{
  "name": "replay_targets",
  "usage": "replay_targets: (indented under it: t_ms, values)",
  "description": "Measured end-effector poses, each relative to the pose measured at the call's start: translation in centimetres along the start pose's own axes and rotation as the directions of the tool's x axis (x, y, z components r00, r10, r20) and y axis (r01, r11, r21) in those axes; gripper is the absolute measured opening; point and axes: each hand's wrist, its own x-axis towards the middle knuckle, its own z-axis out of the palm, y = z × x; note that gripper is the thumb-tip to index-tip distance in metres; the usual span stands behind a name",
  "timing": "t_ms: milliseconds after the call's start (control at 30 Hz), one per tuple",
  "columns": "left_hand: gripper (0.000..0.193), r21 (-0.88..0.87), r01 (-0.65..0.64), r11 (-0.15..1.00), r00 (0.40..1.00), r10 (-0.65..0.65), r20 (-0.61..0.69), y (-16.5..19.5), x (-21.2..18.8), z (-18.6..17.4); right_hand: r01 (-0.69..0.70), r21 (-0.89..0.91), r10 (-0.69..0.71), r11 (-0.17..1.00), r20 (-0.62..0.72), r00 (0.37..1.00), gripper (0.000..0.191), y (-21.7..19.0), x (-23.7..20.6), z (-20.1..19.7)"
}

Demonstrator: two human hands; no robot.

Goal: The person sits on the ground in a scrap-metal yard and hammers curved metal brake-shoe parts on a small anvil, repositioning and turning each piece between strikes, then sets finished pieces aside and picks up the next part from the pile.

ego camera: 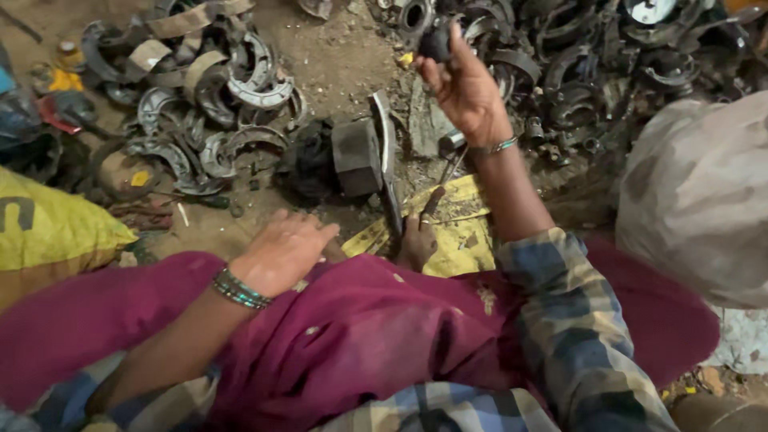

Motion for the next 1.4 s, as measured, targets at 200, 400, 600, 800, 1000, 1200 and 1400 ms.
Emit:
replay_targets:
  t_ms: [200,400,600,800,1000,1200,1400]
  values:
    - [0.026,0.055,0.03,0.998,0.999,-0.029,-0.024,-0.3,0.5,-1.6,-0.154,-0.135,0.149,0.979,-0.046,0.988,0.046,5.5,1.8,1.5]
    - [0.022,0.052,-0.01,0.999,0.994,0.015,-0.107,-0.7,2.1,-2.3,0.194,-0.549,-0.091,0.813,0.209,0.974,0.049,0.1,-3.2,11.9]
    - [0.017,0.107,0.008,0.994,0.994,0.004,-0.11,-1.5,2.8,-1.1,0.679,-0.634,-0.598,0.37,0.397,0.696,0.042,1.2,-4.7,11.1]
    - [0.014,0.141,0.032,0.989,0.982,-0.005,-0.189,-1.8,9.7,-1.2,0.218,-0.731,-0.052,-0.646,0.327,0.943,0.041,4.3,3.5,2.1]
    - [0.013,0.083,-0.02,0.996,0.976,0.038,-0.215,0.1,12.4,-1.0,0.274,-0.861,-0.335,-0.428,0.433,0.837,0.069,-2.0,1.8,3.0]
    - [0.014,0.205,0.047,0.978,0.984,-0.01,-0.178,-0.5,12.9,0.4,0.546,-0.797,-0.59,-0.258,0.577,0.565,0.043,-2.6,0.2,-0.1]
    - [0.016,0.231,0.031,0.972,0.988,0.005,-0.154,1.1,13.2,0.5,0.211,-0.712,-0.136,-0.67,0.397,0.907,0.049,4.3,3.0,-1.5]
